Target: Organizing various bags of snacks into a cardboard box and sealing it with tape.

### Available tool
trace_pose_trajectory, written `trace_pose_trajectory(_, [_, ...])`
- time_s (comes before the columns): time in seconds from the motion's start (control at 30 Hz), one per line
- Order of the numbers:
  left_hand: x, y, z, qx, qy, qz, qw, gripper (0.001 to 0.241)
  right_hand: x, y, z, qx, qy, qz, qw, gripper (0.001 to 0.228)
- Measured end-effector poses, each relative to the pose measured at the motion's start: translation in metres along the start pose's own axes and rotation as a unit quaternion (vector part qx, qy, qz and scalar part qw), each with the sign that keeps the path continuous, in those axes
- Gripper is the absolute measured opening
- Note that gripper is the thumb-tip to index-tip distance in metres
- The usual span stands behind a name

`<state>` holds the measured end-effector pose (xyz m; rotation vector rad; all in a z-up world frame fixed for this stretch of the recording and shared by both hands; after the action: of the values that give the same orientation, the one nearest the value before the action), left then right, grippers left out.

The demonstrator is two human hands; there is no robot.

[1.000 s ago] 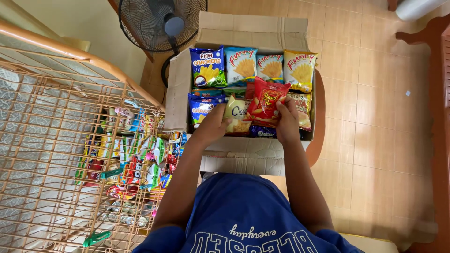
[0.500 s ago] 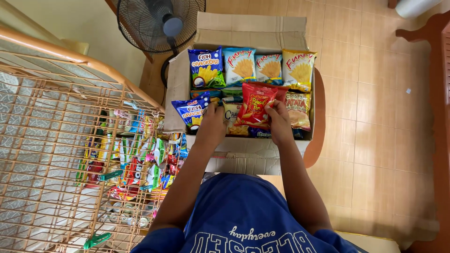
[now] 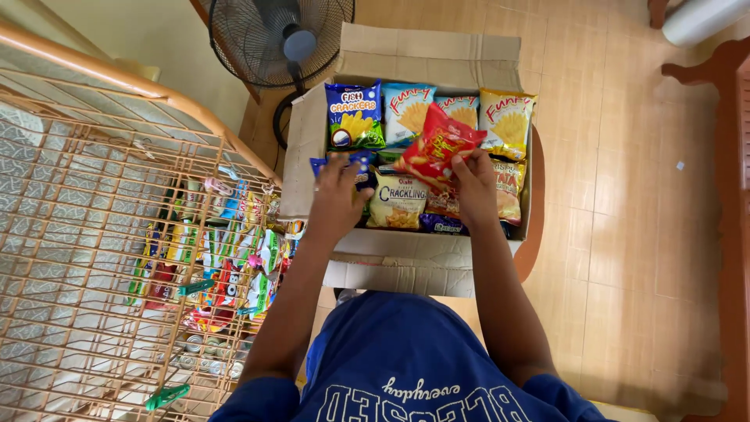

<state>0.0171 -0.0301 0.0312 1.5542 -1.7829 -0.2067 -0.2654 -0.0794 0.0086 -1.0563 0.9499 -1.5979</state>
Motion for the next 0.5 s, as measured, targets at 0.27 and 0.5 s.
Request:
trace_pose_trajectory(0.27, [0.003,-0.002,0.009,-0.113,-0.067,-0.066,0.989,0.056,0.054,0.039,0.024,-0.333,-0.171,-0.043,0.926,0.021])
trace_pose_trajectory(0.5, [0.012,0.001,0.005,-0.063,-0.109,-0.059,0.990,0.061,0.061,0.002,0.065,-0.344,-0.162,-0.005,0.925,0.018])
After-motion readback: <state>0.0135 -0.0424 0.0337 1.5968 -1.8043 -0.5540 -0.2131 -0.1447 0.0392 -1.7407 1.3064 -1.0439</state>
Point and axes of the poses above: each hand's wrist, its own x-axis towards the middle knuckle, its own z-axis out of the palm, y = z × x, the point moved 6 cm from there along x, towards the middle knuckle, and after that the axes turned 12 degrees about -z, right-handed, at the moved point
